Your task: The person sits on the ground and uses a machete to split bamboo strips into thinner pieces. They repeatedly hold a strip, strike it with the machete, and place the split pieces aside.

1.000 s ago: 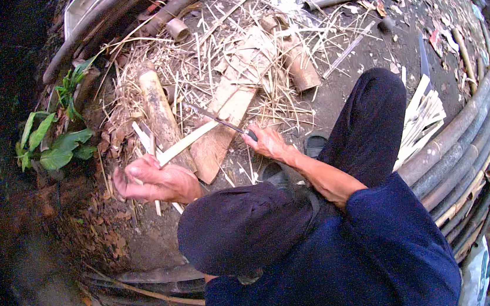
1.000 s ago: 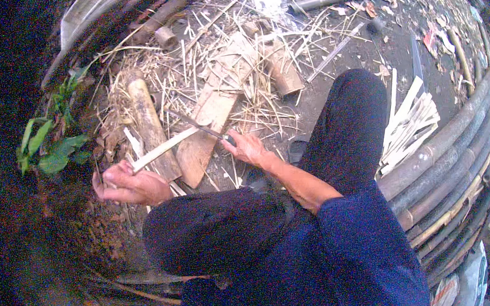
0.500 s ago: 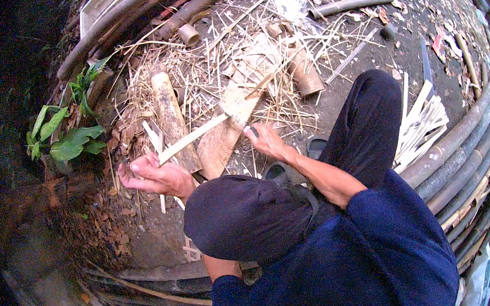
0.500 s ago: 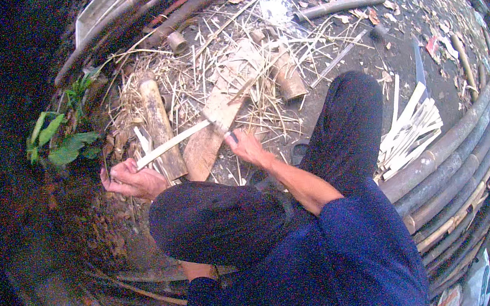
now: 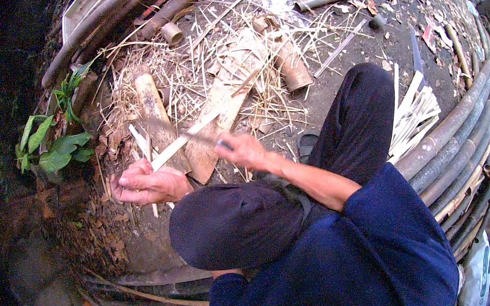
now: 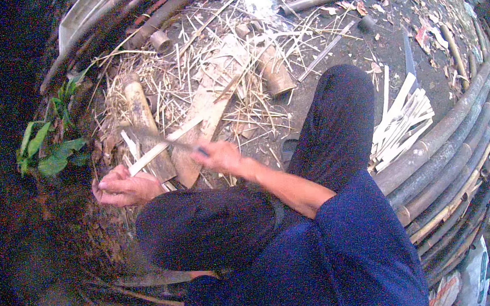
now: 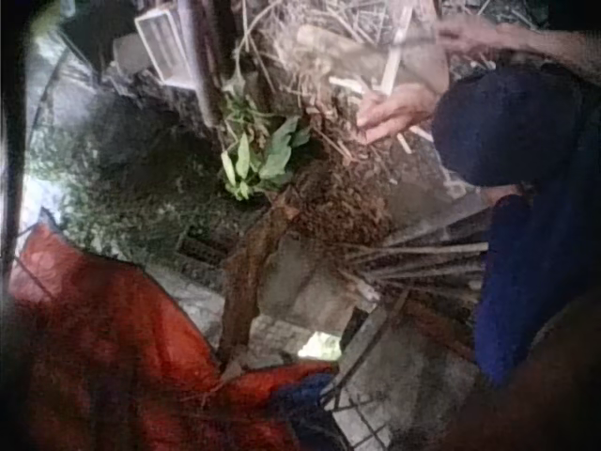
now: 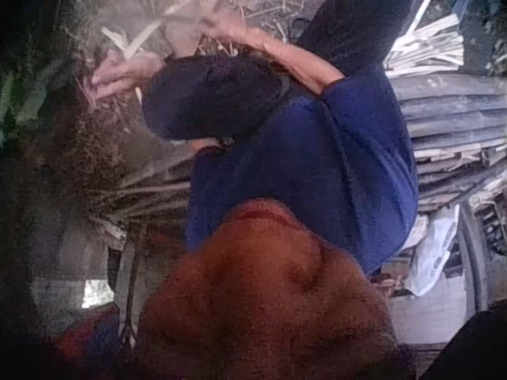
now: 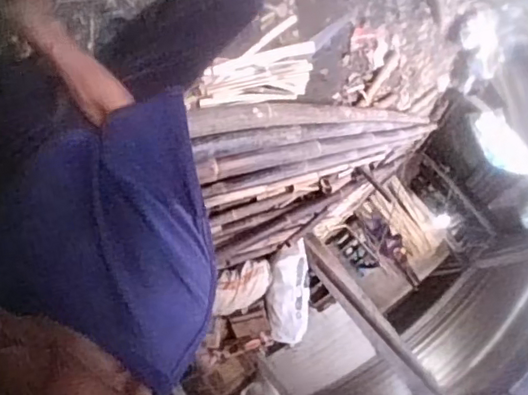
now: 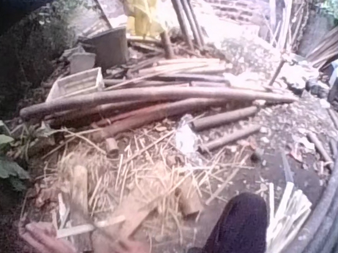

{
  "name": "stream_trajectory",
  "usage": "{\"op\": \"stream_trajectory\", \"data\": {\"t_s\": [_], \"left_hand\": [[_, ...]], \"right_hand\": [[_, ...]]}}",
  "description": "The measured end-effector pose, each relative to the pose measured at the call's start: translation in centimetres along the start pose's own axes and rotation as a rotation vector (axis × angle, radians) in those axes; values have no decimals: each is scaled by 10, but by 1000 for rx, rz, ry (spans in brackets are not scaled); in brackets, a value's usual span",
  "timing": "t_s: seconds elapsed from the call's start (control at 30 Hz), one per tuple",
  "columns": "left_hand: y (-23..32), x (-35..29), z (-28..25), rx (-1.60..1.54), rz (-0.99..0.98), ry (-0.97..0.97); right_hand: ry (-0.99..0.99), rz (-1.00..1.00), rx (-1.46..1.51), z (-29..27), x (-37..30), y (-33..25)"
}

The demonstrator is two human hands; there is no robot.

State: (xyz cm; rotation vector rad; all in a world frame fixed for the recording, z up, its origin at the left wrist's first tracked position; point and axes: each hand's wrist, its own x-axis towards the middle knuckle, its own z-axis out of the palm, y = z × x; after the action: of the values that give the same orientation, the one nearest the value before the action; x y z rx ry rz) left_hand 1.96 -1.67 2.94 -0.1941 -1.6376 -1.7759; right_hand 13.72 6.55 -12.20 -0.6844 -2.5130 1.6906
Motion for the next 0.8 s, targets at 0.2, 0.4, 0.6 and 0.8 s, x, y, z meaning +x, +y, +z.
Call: {"op": "stream_trajectory", "data": {"t_s": [0.2,0.4,0.6,0.8], "left_hand": [[-10,-2,17,-54,-19,-34],[-29,40,16,-206,-159,23],[-24,45,15,-190,-235,0],[-2,20,20,-21,-280,32]], "right_hand": [[101,202,-101,-2,15,81],[90,214,38,-2,18,91],[136,60,107,-15,4,22],[10,-129,178,8,1,-61]]}}
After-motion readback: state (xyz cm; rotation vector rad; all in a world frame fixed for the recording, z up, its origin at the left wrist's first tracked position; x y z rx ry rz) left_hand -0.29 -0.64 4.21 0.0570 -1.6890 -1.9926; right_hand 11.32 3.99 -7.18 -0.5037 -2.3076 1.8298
